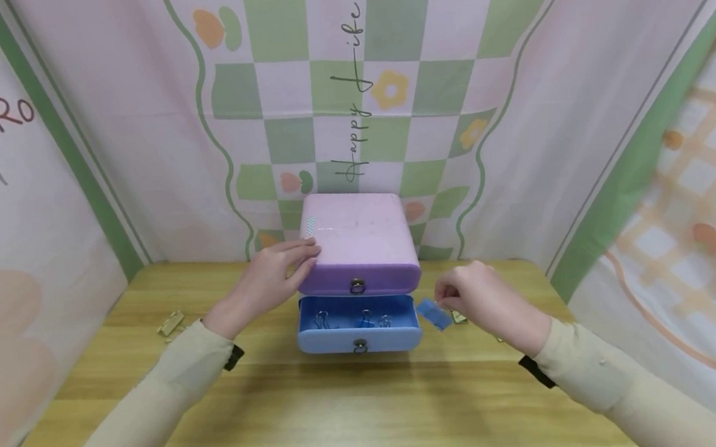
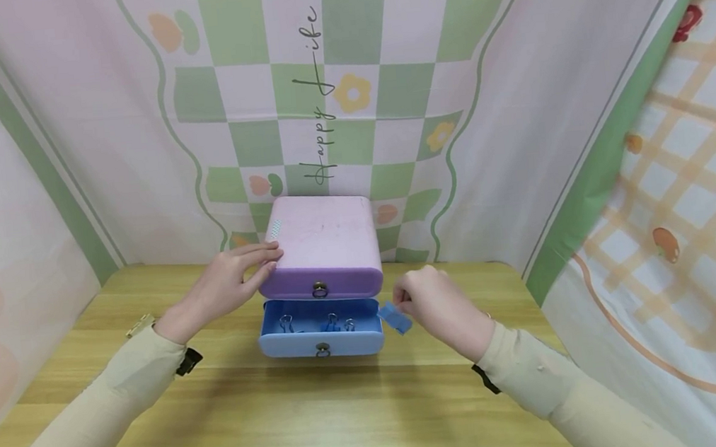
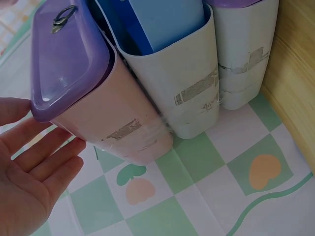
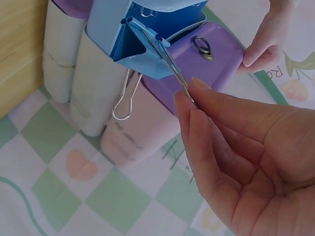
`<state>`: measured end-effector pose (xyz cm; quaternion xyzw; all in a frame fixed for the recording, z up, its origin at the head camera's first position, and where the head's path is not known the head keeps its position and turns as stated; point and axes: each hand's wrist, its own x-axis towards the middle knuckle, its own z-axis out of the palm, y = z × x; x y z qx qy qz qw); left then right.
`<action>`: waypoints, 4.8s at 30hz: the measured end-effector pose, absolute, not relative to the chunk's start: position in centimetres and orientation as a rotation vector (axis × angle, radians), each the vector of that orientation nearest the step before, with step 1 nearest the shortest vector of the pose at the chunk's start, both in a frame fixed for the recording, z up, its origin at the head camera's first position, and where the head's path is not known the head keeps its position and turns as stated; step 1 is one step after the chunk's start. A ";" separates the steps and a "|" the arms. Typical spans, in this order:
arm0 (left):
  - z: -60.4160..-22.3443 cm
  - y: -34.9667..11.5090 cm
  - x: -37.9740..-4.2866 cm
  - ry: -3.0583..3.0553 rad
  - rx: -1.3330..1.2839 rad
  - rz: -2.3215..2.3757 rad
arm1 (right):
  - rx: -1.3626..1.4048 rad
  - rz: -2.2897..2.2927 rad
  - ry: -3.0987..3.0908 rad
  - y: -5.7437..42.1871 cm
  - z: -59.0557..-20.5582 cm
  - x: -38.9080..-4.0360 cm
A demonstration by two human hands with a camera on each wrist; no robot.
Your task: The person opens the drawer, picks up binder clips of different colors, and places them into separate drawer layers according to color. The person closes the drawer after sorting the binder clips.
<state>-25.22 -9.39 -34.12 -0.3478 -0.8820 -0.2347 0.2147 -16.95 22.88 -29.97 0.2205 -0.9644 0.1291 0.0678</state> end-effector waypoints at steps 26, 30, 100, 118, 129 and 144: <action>-33.9 -9.3 -25.2 -2.481 -0.954 -0.642 | 0.815 0.282 -2.840 18.5 -29.8 -18.3; -33.8 -9.2 -25.2 -2.485 -0.954 -0.647 | 0.839 0.268 -2.836 18.0 -29.7 -18.4; -33.9 -9.5 -25.3 -2.478 -0.978 -0.635 | 1.020 0.299 -2.706 12.5 -34.2 -20.4; -33.7 -9.5 -25.0 -2.461 -0.992 -0.641 | 0.950 0.323 -2.643 13.3 -34.5 -19.9; -33.8 -9.5 -25.2 -2.456 -0.991 -0.622 | 0.916 0.378 -2.597 14.2 -35.1 -18.6; -34.0 -9.5 -25.2 -2.432 -1.002 -0.634 | 0.796 0.508 -2.613 14.7 -36.9 -16.9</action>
